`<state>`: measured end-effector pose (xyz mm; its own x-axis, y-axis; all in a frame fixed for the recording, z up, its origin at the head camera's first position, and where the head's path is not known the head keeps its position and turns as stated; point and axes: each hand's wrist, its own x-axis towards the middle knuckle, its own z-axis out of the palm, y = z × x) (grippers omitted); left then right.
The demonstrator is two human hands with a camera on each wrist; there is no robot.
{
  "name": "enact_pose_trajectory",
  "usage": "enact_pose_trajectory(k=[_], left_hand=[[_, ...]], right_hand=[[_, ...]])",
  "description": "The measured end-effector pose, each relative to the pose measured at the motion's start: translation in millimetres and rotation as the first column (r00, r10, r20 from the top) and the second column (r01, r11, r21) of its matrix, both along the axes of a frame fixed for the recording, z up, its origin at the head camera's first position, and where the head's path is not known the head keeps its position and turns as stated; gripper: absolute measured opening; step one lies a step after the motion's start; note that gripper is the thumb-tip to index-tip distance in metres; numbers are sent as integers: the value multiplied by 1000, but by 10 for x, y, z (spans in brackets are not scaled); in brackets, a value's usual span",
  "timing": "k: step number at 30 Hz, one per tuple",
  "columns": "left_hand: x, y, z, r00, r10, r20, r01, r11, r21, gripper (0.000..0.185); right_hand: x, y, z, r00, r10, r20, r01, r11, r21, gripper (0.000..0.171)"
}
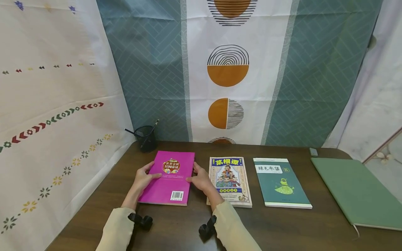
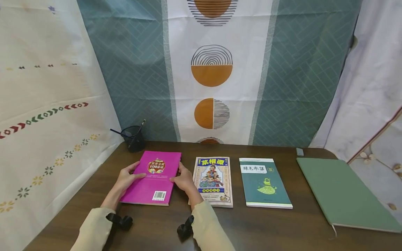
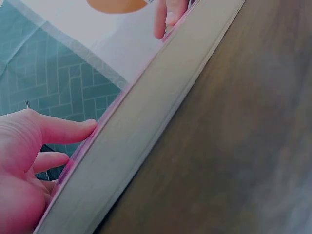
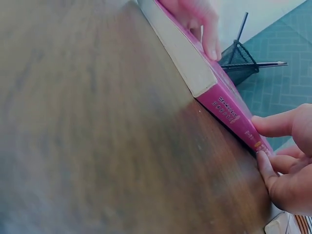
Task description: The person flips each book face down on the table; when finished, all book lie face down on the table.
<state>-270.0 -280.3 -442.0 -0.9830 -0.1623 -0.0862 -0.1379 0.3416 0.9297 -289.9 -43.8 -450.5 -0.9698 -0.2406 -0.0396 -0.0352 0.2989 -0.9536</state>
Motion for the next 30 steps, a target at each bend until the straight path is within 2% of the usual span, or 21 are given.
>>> enact_pose_trajectory(k=[9, 14, 16, 18, 21, 23, 26, 30], left_hand=[[-34, 32, -33, 999, 27, -41, -32, 993, -114, 69], [-7, 41, -7, 999, 20, -43, -25, 993, -117, 70], [0, 58, 24, 997, 22, -74, -31, 991, -130, 70], [5, 102, 71, 990, 42, -133, -64, 984, -164, 69], [-4, 243, 148, 968, 62, -244, -115, 971, -211, 66], [-7, 400, 169, 956, 57, -288, -121, 971, -207, 65], [-19, 652, 171, 951, 21, -309, -69, 987, -145, 65], [-40, 964, 146, 957, -23, -290, -2, 997, -83, 66]], right_hand=[[8, -13, 2, 998, -42, -38, 42, 999, 7, 74], [18, -21, -2, 998, -47, -43, 46, 999, -9, 71], [17, -11, 14, 998, -47, -40, 46, 998, -33, 72], [7, 11, 38, 998, -56, -41, 53, 997, -61, 72], [-21, 92, 107, 995, -78, -54, 73, 993, -92, 72], [-35, 202, 138, 994, -93, -59, 87, 991, -106, 70], [-59, 408, 205, 992, -116, -57, 108, 987, -122, 68], [-93, 704, 269, 987, -159, -33, 152, 978, -141, 67]])
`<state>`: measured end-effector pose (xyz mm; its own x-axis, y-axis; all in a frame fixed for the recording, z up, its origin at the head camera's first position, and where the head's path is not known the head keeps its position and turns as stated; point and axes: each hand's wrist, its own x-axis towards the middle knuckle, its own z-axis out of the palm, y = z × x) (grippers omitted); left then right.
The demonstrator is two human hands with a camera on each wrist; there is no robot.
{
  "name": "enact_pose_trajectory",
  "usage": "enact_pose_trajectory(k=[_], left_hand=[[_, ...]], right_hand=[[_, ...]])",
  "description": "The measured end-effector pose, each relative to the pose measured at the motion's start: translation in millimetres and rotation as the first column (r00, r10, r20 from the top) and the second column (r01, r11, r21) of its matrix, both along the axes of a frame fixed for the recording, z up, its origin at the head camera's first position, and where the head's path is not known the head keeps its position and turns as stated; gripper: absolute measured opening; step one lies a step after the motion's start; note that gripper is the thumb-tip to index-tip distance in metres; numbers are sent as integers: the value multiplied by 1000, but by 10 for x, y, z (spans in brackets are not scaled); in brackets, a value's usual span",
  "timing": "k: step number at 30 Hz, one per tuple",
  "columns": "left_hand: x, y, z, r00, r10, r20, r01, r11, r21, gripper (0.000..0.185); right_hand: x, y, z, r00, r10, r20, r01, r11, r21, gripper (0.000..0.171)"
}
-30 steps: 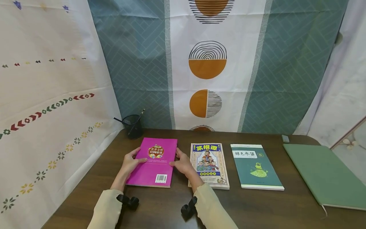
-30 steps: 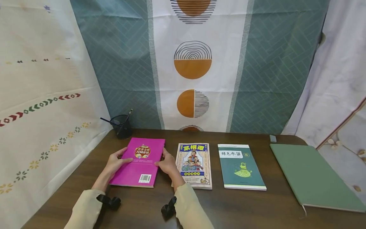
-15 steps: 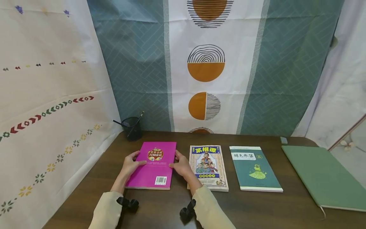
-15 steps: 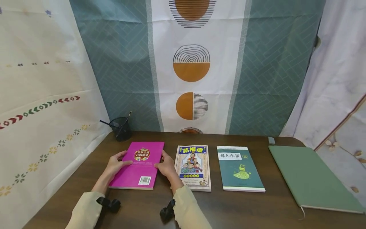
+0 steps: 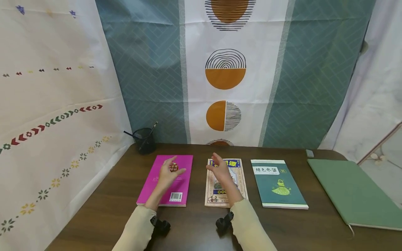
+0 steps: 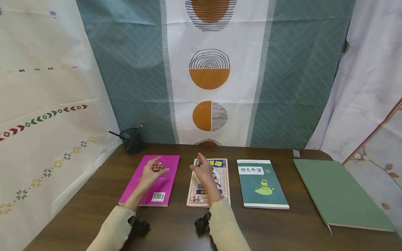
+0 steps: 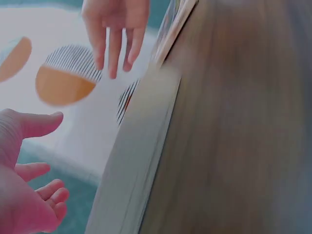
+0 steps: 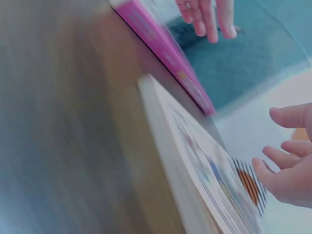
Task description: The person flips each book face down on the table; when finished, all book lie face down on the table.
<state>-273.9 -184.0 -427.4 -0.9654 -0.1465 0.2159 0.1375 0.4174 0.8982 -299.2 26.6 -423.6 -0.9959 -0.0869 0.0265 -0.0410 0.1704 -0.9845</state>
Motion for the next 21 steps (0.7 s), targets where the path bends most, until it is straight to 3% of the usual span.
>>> enact_pose_trajectory(k=[9, 14, 21], left_hand=[[-43, 601, -88, 997, -80, -7, 80, 997, 7, 71], [21, 779, -150, 991, -122, 56, 122, 993, 2, 73], [51, 896, -232, 966, -210, 148, 204, 977, 55, 80]], right_hand=[[-62, 535, 13, 996, -91, 16, 90, 995, 40, 67], [-73, 718, -38, 995, -100, 9, 99, 991, 86, 67], [-98, 874, -145, 997, -68, 38, 65, 995, 76, 69]])
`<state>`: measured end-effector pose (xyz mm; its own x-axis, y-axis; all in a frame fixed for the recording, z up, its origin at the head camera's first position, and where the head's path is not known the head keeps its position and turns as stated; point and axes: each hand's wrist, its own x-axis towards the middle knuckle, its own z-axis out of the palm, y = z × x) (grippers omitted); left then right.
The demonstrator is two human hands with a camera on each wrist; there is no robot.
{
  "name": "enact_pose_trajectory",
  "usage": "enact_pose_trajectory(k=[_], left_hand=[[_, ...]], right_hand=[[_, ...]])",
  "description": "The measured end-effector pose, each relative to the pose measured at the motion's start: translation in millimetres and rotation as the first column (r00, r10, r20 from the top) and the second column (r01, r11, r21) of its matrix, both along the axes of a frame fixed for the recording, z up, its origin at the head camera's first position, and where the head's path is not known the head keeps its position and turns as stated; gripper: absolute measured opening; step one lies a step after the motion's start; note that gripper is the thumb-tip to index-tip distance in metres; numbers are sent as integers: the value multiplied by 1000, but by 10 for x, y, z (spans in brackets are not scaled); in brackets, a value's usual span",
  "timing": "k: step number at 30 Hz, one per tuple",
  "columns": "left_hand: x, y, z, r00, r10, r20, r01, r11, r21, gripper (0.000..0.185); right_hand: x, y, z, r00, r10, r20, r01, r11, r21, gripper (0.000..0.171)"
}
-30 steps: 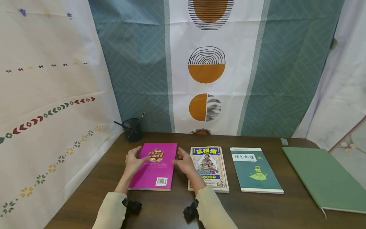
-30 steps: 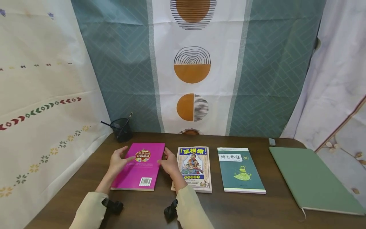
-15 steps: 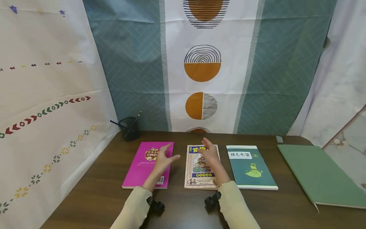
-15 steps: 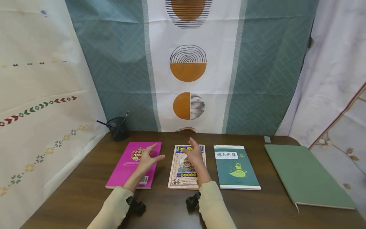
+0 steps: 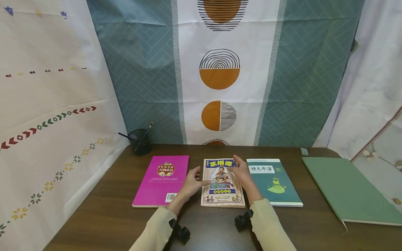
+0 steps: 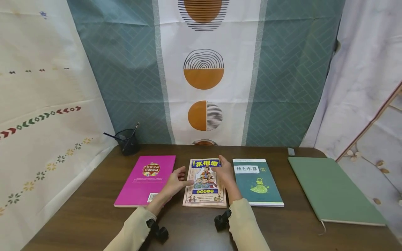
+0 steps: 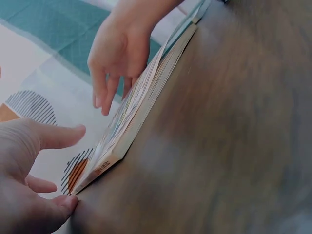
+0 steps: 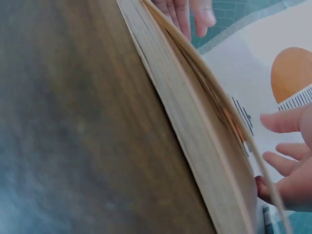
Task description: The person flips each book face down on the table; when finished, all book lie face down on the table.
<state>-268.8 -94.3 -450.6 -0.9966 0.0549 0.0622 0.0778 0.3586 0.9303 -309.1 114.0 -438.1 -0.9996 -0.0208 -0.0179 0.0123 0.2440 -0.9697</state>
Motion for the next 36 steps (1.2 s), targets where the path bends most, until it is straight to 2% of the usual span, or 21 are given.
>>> enact_pose_trajectory(k=[4, 12, 17, 22, 29, 33, 36], left_hand=[[11, 25, -29, 1000, -16, -11, 16, 1000, -22, 80], [44, 66, -1, 999, 26, -25, -28, 994, -102, 75], [52, 66, -9, 999, 31, -18, -33, 994, -104, 69], [43, 36, -39, 1000, -10, 24, 11, 999, -45, 69], [13, -7, -35, 995, -80, 53, 79, 997, 27, 70], [-1, -19, -43, 992, -100, 72, 91, 989, 116, 75], [-7, -28, -68, 986, -131, 101, 106, 969, 222, 79]], right_hand=[[7, 34, -46, 1000, -12, 22, 12, 1000, 24, 71], [0, 50, -108, 998, -61, 31, 60, 998, 18, 73], [8, 26, -134, 995, -84, 45, 83, 996, 32, 74], [7, 13, -140, 992, -113, 47, 111, 992, 54, 72], [0, 31, -156, 992, -122, 42, 123, 992, -14, 71], [3, 23, -159, 991, -122, 60, 126, 990, -56, 72], [1, 10, -167, 989, -126, 74, 131, 989, -69, 72]])
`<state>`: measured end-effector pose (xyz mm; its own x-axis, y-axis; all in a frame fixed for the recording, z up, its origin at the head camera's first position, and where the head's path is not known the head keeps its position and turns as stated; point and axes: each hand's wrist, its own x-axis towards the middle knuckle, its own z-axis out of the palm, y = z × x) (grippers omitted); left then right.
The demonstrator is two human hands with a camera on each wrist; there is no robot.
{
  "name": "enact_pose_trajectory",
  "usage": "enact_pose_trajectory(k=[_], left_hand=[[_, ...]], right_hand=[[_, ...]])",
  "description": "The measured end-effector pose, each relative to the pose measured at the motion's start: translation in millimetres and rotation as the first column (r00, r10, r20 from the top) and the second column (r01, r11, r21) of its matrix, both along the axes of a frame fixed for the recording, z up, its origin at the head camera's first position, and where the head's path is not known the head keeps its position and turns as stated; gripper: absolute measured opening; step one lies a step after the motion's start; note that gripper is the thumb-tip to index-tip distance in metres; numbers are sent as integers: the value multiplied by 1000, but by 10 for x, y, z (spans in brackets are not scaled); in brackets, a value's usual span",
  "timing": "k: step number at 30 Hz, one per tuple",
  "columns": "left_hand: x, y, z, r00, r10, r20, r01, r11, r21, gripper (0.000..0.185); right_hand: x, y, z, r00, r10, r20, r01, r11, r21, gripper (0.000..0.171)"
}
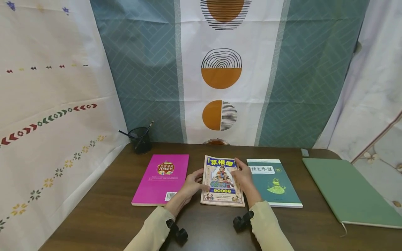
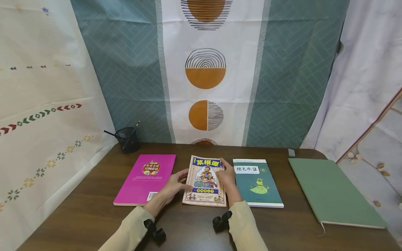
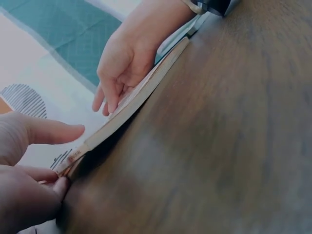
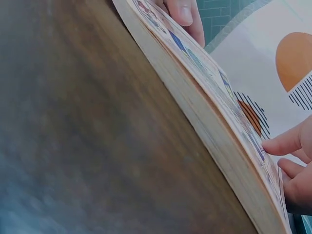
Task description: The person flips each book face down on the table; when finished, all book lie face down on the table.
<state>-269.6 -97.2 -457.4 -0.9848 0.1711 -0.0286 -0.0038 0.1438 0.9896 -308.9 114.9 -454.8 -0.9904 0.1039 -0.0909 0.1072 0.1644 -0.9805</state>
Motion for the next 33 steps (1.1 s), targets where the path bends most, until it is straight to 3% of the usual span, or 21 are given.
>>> enact_pose_trajectory(k=[7, 17, 25, 33], left_hand=[[-5, -23, -23, 994, -93, 54, 79, 974, 212, 89], [13, -23, 44, 990, -121, 78, 91, 947, 308, 90], [77, 40, 196, 990, -140, -22, 140, 943, 303, 95], [152, 72, 366, 985, -124, -123, 156, 942, 298, 89]], right_hand=[[14, -2, -4, 1000, 1, -11, -1, 1000, -20, 70], [5, 5, 17, 1000, 12, -24, -12, 1000, 0, 69], [-13, -16, 55, 999, 39, -8, -39, 999, -26, 67], [47, -131, 271, 993, 108, -54, -104, 993, 64, 67]])
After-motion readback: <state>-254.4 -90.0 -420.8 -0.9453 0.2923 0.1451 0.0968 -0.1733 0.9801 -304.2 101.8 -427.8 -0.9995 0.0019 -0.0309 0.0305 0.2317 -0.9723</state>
